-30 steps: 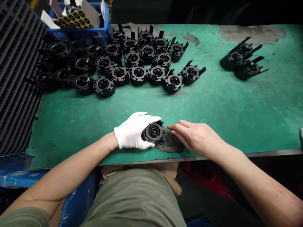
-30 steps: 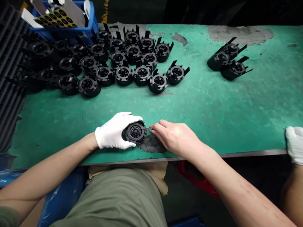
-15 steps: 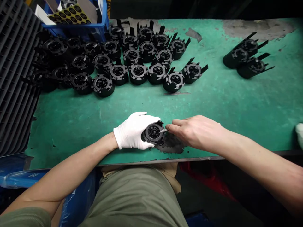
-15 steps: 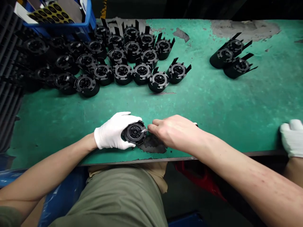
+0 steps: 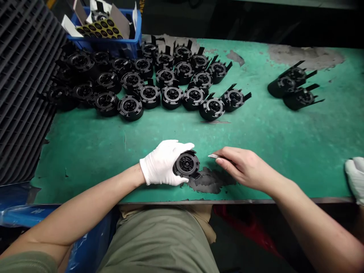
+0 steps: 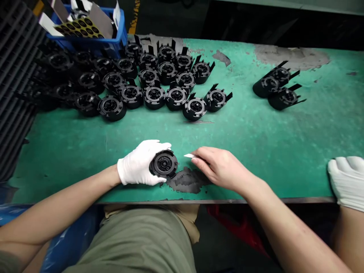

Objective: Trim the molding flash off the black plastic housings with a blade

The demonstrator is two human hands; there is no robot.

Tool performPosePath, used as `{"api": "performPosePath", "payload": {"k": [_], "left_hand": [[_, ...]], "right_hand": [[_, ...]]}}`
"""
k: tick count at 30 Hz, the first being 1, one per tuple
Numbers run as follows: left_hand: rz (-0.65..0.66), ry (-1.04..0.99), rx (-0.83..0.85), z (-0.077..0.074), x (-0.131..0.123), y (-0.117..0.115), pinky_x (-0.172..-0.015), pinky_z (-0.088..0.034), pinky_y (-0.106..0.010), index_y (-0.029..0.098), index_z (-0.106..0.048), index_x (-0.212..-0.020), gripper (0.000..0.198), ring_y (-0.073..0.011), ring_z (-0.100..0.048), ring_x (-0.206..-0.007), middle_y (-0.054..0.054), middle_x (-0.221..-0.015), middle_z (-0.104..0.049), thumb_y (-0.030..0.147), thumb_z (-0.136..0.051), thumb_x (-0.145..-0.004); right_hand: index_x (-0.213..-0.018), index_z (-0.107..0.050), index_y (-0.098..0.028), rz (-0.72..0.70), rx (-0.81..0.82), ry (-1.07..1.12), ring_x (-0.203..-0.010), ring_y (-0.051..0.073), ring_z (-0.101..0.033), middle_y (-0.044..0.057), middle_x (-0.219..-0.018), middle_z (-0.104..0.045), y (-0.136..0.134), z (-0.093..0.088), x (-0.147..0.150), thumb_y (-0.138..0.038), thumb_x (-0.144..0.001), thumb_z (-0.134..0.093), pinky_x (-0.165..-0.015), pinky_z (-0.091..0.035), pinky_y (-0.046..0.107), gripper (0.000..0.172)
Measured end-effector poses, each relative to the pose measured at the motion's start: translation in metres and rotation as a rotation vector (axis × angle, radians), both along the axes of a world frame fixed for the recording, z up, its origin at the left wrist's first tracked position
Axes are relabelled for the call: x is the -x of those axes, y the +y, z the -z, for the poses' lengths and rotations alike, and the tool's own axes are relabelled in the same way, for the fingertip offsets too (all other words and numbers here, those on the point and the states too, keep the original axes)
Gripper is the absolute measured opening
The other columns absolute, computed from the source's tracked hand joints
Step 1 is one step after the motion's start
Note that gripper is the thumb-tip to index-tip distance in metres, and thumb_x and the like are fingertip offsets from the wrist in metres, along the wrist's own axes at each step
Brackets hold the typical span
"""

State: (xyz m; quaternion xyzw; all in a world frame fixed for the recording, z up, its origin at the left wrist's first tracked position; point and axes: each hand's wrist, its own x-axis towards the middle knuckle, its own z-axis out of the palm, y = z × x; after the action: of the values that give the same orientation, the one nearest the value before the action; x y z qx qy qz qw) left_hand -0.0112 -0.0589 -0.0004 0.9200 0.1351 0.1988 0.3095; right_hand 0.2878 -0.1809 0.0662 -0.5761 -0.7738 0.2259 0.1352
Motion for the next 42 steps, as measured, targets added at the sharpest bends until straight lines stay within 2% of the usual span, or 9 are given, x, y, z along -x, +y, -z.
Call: {"api": "performPosePath", "payload": {"k": [6,10,14,19,23,26,30,34,42], "left_hand": [[-0.179,-0.032,-0.086,0.01,0.003,0.0,-0.113,-0.058,-0.06,0.016,-0.044,-0.165,0.117,-0.0437,-0.071,-0.13,-0.023,-0.141,-0.069,0.089,-0.078,-0.08],[-0.156,-0.072,-0.065,0.014,0.004,0.002,-0.117,-0.057,-0.058,0.015,-0.044,-0.164,0.112,-0.0427,-0.07,-0.135,-0.023,-0.145,-0.07,0.081,-0.082,-0.083],[-0.143,-0.046,-0.018,0.011,0.004,0.001,-0.122,-0.055,-0.059,0.018,-0.042,-0.165,0.111,-0.0433,-0.068,-0.141,-0.023,-0.152,-0.068,0.075,-0.087,-0.081],[-0.068,-0.022,-0.047,0.002,0.006,0.0,-0.128,-0.049,-0.06,0.021,-0.034,-0.167,0.098,-0.0394,-0.068,-0.142,-0.02,-0.155,-0.065,0.043,-0.085,-0.087],[-0.243,-0.08,0.027,0.007,0.006,0.001,-0.122,-0.054,-0.06,0.019,-0.038,-0.16,0.114,-0.0415,-0.066,-0.14,-0.022,-0.148,-0.063,0.069,-0.095,-0.075],[-0.367,-0.061,0.051,0.012,0.006,-0.001,-0.119,-0.055,-0.063,0.019,-0.044,-0.15,0.122,-0.0441,-0.066,-0.136,-0.022,-0.143,-0.061,0.081,-0.098,-0.06],[-0.31,-0.094,0.066,0.01,0.009,-0.002,-0.12,-0.054,-0.061,0.023,-0.048,-0.141,0.108,-0.0418,-0.063,-0.142,-0.022,-0.148,-0.06,0.078,-0.099,-0.064],[-0.259,-0.055,0.121,0.004,0.007,0.003,-0.122,-0.055,-0.06,0.022,-0.049,-0.149,0.114,-0.0415,-0.065,-0.143,-0.023,-0.155,-0.062,0.074,-0.102,-0.063],[-0.212,0.027,0.112,0.001,0.0,0.009,-0.114,-0.06,-0.06,0.021,-0.067,-0.133,0.099,-0.0415,-0.075,-0.126,-0.017,-0.134,-0.077,0.073,-0.104,-0.057]], "right_hand": [[-0.136,-0.067,-0.026,0.161,-0.092,0.165,-0.097,0.021,-0.078,0.007,-0.114,-0.079,-0.025,0.013,0.041,-0.029,-0.113,-0.055,-0.083,-0.062,0.032,0.027],[-0.144,-0.063,-0.026,0.007,-0.082,0.212,-0.107,0.021,-0.077,0.009,-0.124,-0.077,-0.009,0.014,0.054,-0.023,-0.113,-0.048,-0.092,-0.063,0.035,0.035],[-0.145,-0.065,-0.023,0.19,-0.116,0.04,-0.113,0.025,-0.077,0.013,-0.134,-0.075,0.011,0.014,0.044,-0.031,-0.115,-0.046,-0.094,-0.063,0.04,0.037],[-0.15,-0.065,-0.022,0.407,-0.158,0.099,-0.094,0.024,-0.079,0.009,-0.108,-0.082,0.013,0.011,0.039,-0.04,-0.116,-0.047,-0.091,-0.064,0.041,0.042],[-0.144,-0.07,-0.021,0.48,-0.134,0.092,-0.092,0.024,-0.08,0.009,-0.106,-0.083,-0.009,0.013,0.042,-0.04,-0.117,-0.046,-0.089,-0.064,0.039,0.042],[-0.146,-0.068,-0.022,0.464,-0.17,0.081,-0.102,0.023,-0.08,0.009,-0.118,-0.082,-0.029,0.02,0.044,-0.036,-0.116,-0.05,-0.092,-0.063,0.038,0.038],[-0.147,-0.063,-0.025,0.366,-0.203,0.063,-0.113,0.023,-0.079,0.01,-0.129,-0.079,-0.048,0.027,0.047,-0.029,-0.115,-0.054,-0.098,-0.062,0.037,0.034],[-0.139,-0.065,-0.024,0.274,-0.193,-0.029,-0.103,0.023,-0.078,0.009,-0.117,-0.079,-0.046,0.032,0.052,-0.029,-0.116,-0.051,-0.091,-0.062,0.038,0.028],[-0.136,-0.073,-0.019,0.125,-0.268,-0.257,-0.08,0.017,-0.069,0.004,-0.09,-0.072,-0.022,0.03,0.053,-0.029,-0.117,-0.047,-0.071,-0.052,0.03,0.033]]}}
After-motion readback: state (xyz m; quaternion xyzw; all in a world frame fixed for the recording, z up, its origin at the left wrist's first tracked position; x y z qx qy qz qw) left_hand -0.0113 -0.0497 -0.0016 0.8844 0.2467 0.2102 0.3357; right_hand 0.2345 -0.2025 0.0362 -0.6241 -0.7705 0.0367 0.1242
